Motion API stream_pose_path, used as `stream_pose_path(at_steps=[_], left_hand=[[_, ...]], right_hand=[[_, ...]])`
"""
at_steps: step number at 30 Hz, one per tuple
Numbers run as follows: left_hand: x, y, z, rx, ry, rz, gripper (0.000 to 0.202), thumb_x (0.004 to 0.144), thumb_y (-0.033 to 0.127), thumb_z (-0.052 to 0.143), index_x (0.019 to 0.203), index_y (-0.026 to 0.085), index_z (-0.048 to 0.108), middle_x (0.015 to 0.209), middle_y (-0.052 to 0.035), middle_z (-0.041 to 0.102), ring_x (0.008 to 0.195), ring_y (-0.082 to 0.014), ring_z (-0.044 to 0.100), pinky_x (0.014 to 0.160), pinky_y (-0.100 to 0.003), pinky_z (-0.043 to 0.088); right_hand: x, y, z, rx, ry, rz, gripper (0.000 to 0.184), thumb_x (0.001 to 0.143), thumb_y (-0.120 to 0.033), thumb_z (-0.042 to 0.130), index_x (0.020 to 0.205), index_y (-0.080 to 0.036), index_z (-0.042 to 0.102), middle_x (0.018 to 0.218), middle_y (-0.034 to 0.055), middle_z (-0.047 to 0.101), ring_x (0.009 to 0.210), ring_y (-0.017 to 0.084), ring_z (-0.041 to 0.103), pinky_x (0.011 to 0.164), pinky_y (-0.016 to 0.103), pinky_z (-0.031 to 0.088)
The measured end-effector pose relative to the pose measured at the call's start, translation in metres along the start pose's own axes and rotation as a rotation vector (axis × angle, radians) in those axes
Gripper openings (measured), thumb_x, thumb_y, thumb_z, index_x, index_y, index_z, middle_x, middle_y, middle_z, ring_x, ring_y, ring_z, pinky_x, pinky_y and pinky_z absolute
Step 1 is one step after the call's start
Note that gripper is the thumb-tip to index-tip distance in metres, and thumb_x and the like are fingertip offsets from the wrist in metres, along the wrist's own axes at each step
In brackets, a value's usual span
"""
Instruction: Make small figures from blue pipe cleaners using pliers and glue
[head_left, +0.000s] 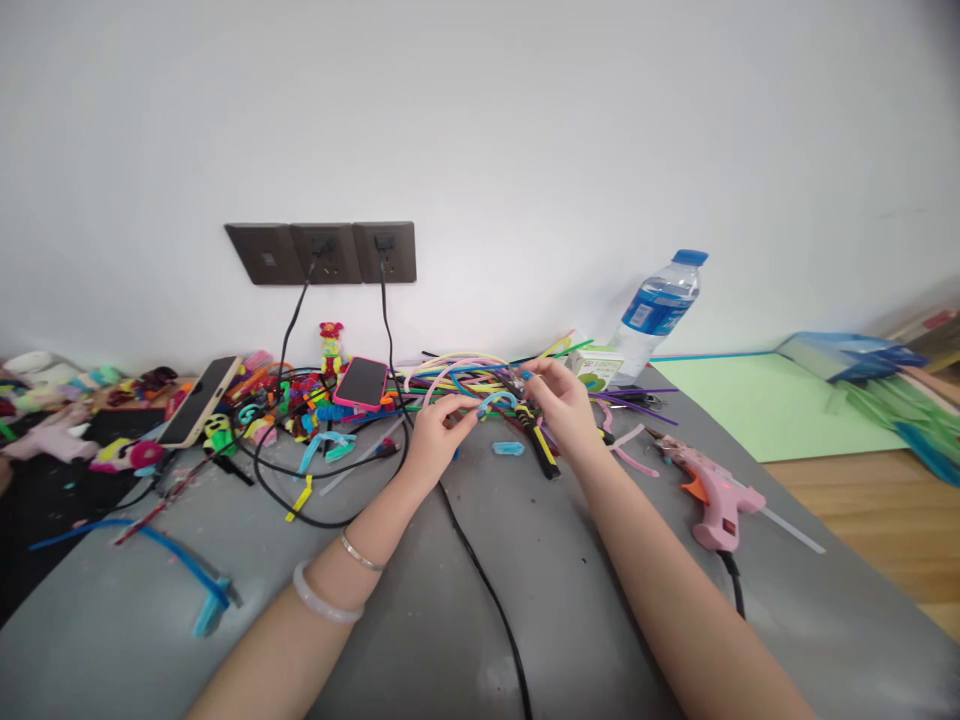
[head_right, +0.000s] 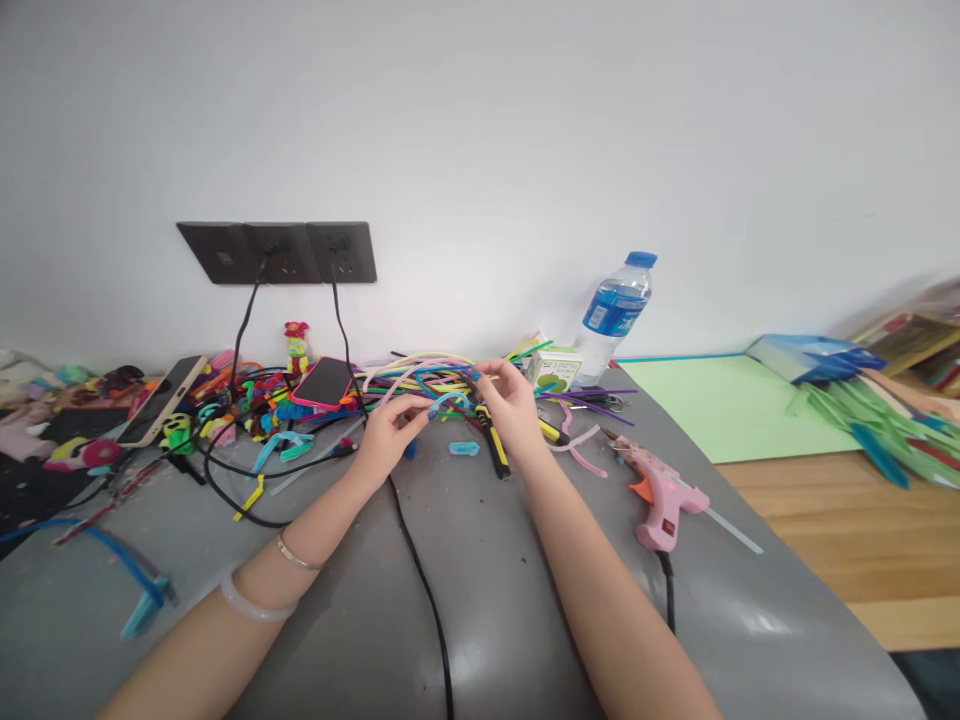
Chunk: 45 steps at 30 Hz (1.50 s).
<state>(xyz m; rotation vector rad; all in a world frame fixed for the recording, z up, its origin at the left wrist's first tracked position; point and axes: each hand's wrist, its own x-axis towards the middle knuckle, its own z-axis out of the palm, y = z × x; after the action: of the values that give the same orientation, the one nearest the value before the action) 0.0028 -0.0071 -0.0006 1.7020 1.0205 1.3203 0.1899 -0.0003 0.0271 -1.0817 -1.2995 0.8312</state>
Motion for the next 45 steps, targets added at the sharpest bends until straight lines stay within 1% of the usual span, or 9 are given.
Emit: stream_pose_path(at_steps=[4,8,11,14,22,26,33,38,45], left_hand=[[0.000,-0.001,-0.001,0.021,0.027,0.047,0.011,0.078,0.022,0.064,0.082,0.018,0.073,0.081,-0.0038,0.071,0.061,-0.0120,0.054,0.054,-0.023,0.038],[-0.001,-0.001,-0.001,0.039,0.040,0.048,0.011,0.078,0.021,0.065,0.082,0.018,0.074,0.082,-0.0045,0.072,0.061,-0.0119,0.054,0.053,-0.023,0.039],[-0.001,-0.002,-0.001,0.047,0.043,0.040,0.016,0.078,0.022,0.065,0.090,0.018,0.075,0.091,-0.0066,0.073,0.066,-0.0136,0.059,0.053,-0.023,0.042],[-0.001,-0.003,-0.002,0.024,0.026,0.039,0.021,0.080,0.022,0.063,0.097,0.019,0.076,0.099,-0.0090,0.072,0.082,-0.0179,0.064,0.058,-0.023,0.048],[0.000,-0.008,0.002,-0.173,0.028,-0.063,0.024,0.078,0.030,0.067,0.097,0.017,0.072,0.102,-0.0095,0.066,0.077,-0.0160,0.063,0.058,-0.026,0.056],[0.002,-0.006,0.004,-0.280,0.004,-0.144,0.030,0.076,0.033,0.070,0.100,0.016,0.067,0.094,-0.0082,0.068,0.072,-0.0149,0.062,0.055,-0.024,0.055],[0.002,-0.001,0.002,-0.334,0.028,-0.204,0.033,0.075,0.039,0.070,0.097,0.017,0.062,0.091,-0.0060,0.065,0.067,-0.0120,0.059,0.050,-0.021,0.050],[0.003,-0.002,0.001,-0.334,0.056,-0.181,0.034,0.076,0.041,0.070,0.098,0.018,0.062,0.096,-0.0063,0.064,0.073,-0.0136,0.060,0.053,-0.022,0.051],[0.003,-0.005,0.001,-0.301,0.044,-0.162,0.030,0.077,0.038,0.068,0.100,0.019,0.064,0.094,-0.0056,0.065,0.074,-0.0142,0.060,0.055,-0.022,0.051]], right_hand=[[0.006,0.010,-0.020,-0.541,0.046,-0.077,0.016,0.079,-0.029,0.056,0.092,-0.020,0.058,0.101,0.0099,0.064,0.084,0.023,0.058,0.078,0.038,0.046],[-0.003,0.017,-0.018,-1.038,0.016,0.069,0.038,0.078,-0.040,0.062,0.107,-0.017,0.057,0.111,0.0170,0.061,0.106,0.035,0.055,0.088,0.048,0.042],[-0.012,0.018,-0.009,-1.259,-0.025,0.135,0.060,0.073,-0.054,0.068,0.117,-0.014,0.056,0.118,0.0214,0.056,0.111,0.041,0.050,0.088,0.052,0.040],[-0.014,0.017,-0.006,-1.304,-0.056,0.130,0.062,0.072,-0.049,0.070,0.122,-0.014,0.056,0.117,0.0205,0.055,0.110,0.040,0.049,0.088,0.049,0.040],[-0.003,0.022,-0.016,-1.039,-0.026,0.106,0.059,0.064,-0.036,0.075,0.120,-0.019,0.063,0.108,0.0149,0.058,0.108,0.036,0.052,0.090,0.048,0.043],[0.000,0.017,-0.019,-0.709,0.045,-0.011,0.057,0.065,-0.037,0.075,0.117,-0.019,0.064,0.110,0.0118,0.060,0.105,0.030,0.057,0.094,0.047,0.045],[0.001,-0.009,-0.016,-0.049,0.141,-0.135,0.056,0.078,-0.044,0.069,0.130,-0.026,0.058,0.122,0.0091,0.060,0.096,0.023,0.065,0.084,0.041,0.055],[-0.003,-0.019,-0.010,0.067,0.172,-0.269,0.058,0.081,-0.052,0.066,0.134,-0.030,0.053,0.125,0.0102,0.059,0.110,0.029,0.064,0.086,0.043,0.056],[-0.003,-0.017,-0.010,0.136,0.145,-0.170,0.049,0.090,-0.052,0.055,0.133,-0.029,0.053,0.123,0.0104,0.063,0.113,0.030,0.064,0.084,0.043,0.057]])
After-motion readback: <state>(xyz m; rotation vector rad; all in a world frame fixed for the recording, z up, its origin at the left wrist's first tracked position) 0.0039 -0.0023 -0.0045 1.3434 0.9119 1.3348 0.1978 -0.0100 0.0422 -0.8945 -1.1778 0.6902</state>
